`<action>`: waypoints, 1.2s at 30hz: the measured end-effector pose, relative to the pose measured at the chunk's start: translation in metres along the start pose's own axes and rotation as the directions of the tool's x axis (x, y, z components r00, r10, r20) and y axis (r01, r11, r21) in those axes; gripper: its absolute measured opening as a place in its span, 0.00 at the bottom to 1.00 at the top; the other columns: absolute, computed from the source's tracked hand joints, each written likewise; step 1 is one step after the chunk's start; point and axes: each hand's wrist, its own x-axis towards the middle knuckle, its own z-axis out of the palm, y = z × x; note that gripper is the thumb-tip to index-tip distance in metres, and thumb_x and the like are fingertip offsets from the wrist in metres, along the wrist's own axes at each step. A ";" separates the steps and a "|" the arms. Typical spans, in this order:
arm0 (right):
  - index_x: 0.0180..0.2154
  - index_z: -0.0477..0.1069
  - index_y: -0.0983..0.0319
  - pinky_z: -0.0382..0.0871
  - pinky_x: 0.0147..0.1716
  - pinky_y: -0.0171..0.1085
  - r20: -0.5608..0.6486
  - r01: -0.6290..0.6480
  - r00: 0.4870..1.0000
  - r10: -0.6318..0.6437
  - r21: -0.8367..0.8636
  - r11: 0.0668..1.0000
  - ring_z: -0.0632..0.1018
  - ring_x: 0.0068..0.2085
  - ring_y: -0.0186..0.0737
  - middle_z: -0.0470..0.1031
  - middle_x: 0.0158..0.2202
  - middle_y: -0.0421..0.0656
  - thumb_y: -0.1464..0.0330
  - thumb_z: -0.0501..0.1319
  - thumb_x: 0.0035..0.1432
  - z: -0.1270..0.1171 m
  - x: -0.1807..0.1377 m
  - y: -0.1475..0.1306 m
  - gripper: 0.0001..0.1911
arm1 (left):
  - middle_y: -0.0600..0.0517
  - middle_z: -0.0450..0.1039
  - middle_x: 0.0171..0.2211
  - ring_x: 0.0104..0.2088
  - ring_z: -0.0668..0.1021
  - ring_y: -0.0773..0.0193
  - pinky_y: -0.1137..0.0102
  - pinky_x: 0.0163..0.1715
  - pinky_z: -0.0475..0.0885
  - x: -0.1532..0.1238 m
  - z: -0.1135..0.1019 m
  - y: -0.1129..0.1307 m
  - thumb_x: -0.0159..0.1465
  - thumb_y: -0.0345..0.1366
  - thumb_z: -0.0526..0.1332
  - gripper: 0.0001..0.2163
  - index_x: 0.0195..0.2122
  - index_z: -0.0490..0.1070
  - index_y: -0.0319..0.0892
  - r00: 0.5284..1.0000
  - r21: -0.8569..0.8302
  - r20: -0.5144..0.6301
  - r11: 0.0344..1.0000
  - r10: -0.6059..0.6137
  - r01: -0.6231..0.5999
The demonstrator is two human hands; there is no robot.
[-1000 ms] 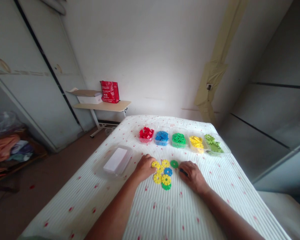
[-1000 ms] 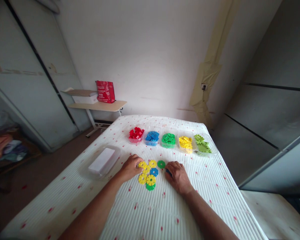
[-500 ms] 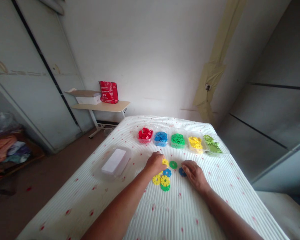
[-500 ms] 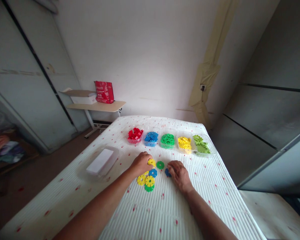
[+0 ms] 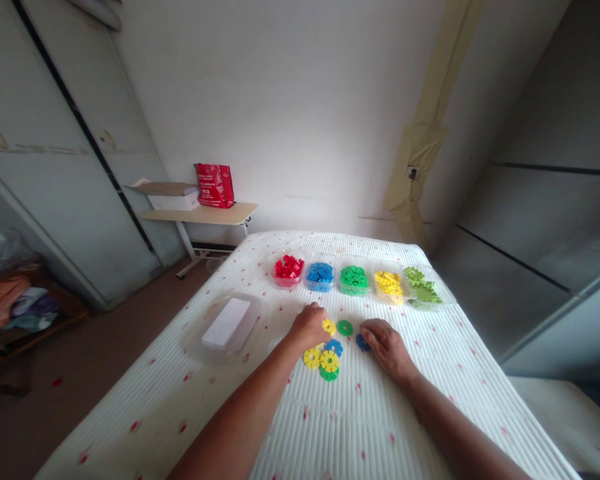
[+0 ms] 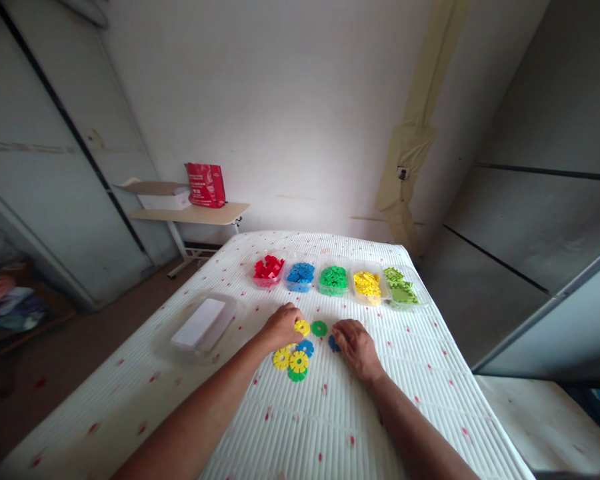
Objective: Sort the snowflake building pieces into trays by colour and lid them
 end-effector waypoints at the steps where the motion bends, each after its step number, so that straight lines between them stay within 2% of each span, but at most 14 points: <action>1: 0.35 0.70 0.61 0.68 0.40 0.41 -0.001 -0.001 1.000 0.001 -0.002 1.000 0.73 0.38 0.41 0.74 0.34 0.46 0.60 0.48 0.61 0.000 0.000 0.000 0.16 | 0.48 0.69 0.36 0.39 0.73 0.57 0.68 0.38 0.68 -0.001 0.001 0.001 0.44 0.30 0.63 0.12 0.32 0.72 0.40 1.000 -0.008 -0.010 1.000 0.002 -0.002; 3: 0.35 0.70 0.61 0.68 0.40 0.41 -0.003 -0.007 1.000 0.007 -0.009 1.000 0.73 0.38 0.42 0.74 0.35 0.46 0.60 0.49 0.61 0.001 0.000 0.000 0.16 | 0.47 0.69 0.38 0.41 0.72 0.57 0.68 0.40 0.68 -0.003 0.003 0.000 0.45 0.30 0.62 0.14 0.35 0.72 0.40 1.000 -0.026 -0.024 1.000 0.010 -0.011; 5: 0.36 0.71 0.61 0.68 0.41 0.41 -0.010 -0.014 1.000 0.014 -0.026 1.000 0.73 0.39 0.42 0.74 0.36 0.46 0.60 0.50 0.60 0.002 0.000 0.002 0.15 | 0.47 0.69 0.39 0.43 0.72 0.56 0.67 0.43 0.68 -0.005 0.004 -0.003 0.44 0.31 0.63 0.20 0.42 0.71 0.40 0.999 -0.042 -0.029 0.999 0.017 -0.018; 8: 0.39 0.71 0.61 0.69 0.42 0.42 0.000 0.004 1.000 -0.004 -0.078 0.997 0.73 0.42 0.42 0.74 0.39 0.47 0.62 0.53 0.58 0.003 0.001 0.006 0.13 | 0.47 0.70 0.42 0.42 0.73 0.59 0.68 0.43 0.68 -0.012 0.003 -0.016 0.46 0.30 0.62 0.26 0.50 0.67 0.39 0.999 -0.199 -0.042 0.980 0.018 -0.026; 12: 0.43 0.71 0.60 0.68 0.43 0.43 0.083 0.150 0.987 -0.138 -0.161 0.975 0.73 0.43 0.43 0.75 0.41 0.47 0.66 0.54 0.56 0.001 0.013 0.002 0.13 | 0.47 0.73 0.42 0.39 0.75 0.63 0.70 0.41 0.70 -0.025 -0.002 -0.042 0.51 0.28 0.56 0.18 0.44 0.71 0.39 0.994 -0.557 -0.082 0.831 -0.068 0.011; 16: 0.49 0.69 0.58 0.65 0.45 0.43 0.215 0.306 0.941 -0.261 -0.208 0.929 0.71 0.46 0.43 0.73 0.47 0.46 0.68 0.53 0.56 0.005 0.037 -0.024 0.18 | 0.48 0.76 0.36 0.37 0.76 0.63 0.70 0.39 0.70 -0.034 -0.010 -0.059 0.51 0.31 0.56 0.14 0.38 0.74 0.38 0.953 -0.713 -0.155 0.697 -0.259 0.073; 18: 0.50 0.67 0.58 0.64 0.44 0.43 0.329 0.326 0.914 -0.237 -0.251 0.912 0.70 0.47 0.43 0.72 0.49 0.46 0.69 0.55 0.54 0.011 0.049 -0.040 0.20 | 0.49 0.77 0.34 0.35 0.77 0.62 0.71 0.37 0.70 -0.036 -0.013 -0.062 0.51 0.33 0.57 0.12 0.36 0.74 0.38 0.931 -0.737 -0.182 0.670 -0.317 0.085; 20: 0.50 0.68 0.57 0.64 0.42 0.42 0.445 0.311 0.883 -0.147 -0.321 0.894 0.71 0.47 0.45 0.73 0.48 0.46 0.69 0.57 0.52 0.019 0.059 -0.054 0.21 | 0.49 0.77 0.32 0.34 0.77 0.62 0.71 0.35 0.70 -0.036 -0.013 -0.063 0.51 0.35 0.58 0.12 0.35 0.74 0.37 0.924 -0.738 -0.191 0.669 -0.333 0.089; 23: 0.45 0.72 0.57 0.63 0.39 0.40 0.543 0.287 0.840 -0.011 -0.427 0.857 0.72 0.45 0.45 0.74 0.43 0.46 0.68 0.59 0.49 0.029 0.069 -0.067 0.19 | 0.49 0.77 0.33 0.33 0.76 0.63 0.72 0.34 0.70 -0.035 -0.010 -0.063 0.52 0.35 0.57 0.12 0.35 0.74 0.37 0.926 -0.691 -0.211 0.718 -0.313 0.086; 27: 0.43 0.72 0.60 0.62 0.38 0.41 0.540 0.298 0.842 0.021 -0.497 0.815 0.73 0.42 0.47 0.74 0.40 0.48 0.66 0.60 0.46 0.034 0.073 -0.069 0.18 | 0.49 0.77 0.34 0.35 0.77 0.64 0.72 0.36 0.70 -0.035 -0.005 -0.064 0.53 0.33 0.55 0.12 0.36 0.74 0.39 0.928 -0.618 -0.252 0.783 -0.275 0.064; 31: 0.39 0.72 0.63 0.61 0.38 0.40 0.497 0.297 0.868 -0.003 -0.513 0.806 0.73 0.39 0.45 0.74 0.37 0.49 0.66 0.59 0.47 0.023 0.071 -0.068 0.15 | 0.49 0.77 0.34 0.35 0.77 0.64 0.72 0.37 0.70 -0.035 -0.003 -0.066 0.54 0.34 0.55 0.12 0.36 0.74 0.38 0.924 -0.632 -0.267 0.774 -0.274 0.046; 34: 0.39 0.71 0.63 0.61 0.36 0.35 0.484 0.272 0.874 -0.053 -0.396 0.877 0.73 0.37 0.39 0.73 0.37 0.46 0.67 0.58 0.47 0.008 0.064 -0.073 0.14 | 0.49 0.77 0.33 0.34 0.77 0.63 0.71 0.36 0.70 -0.034 -0.004 -0.067 0.54 0.35 0.55 0.12 0.36 0.74 0.38 0.925 -0.643 -0.258 0.765 -0.277 0.050; 36: 0.38 0.70 0.62 0.61 0.32 0.32 0.517 0.274 0.851 -0.089 -0.293 0.916 0.73 0.34 0.36 0.72 0.36 0.43 0.67 0.58 0.48 0.002 0.053 -0.079 0.13 | 0.49 0.77 0.33 0.34 0.77 0.63 0.71 0.35 0.70 -0.035 -0.004 -0.067 0.54 0.35 0.55 0.12 0.36 0.74 0.38 0.925 -0.626 -0.262 0.778 -0.274 0.053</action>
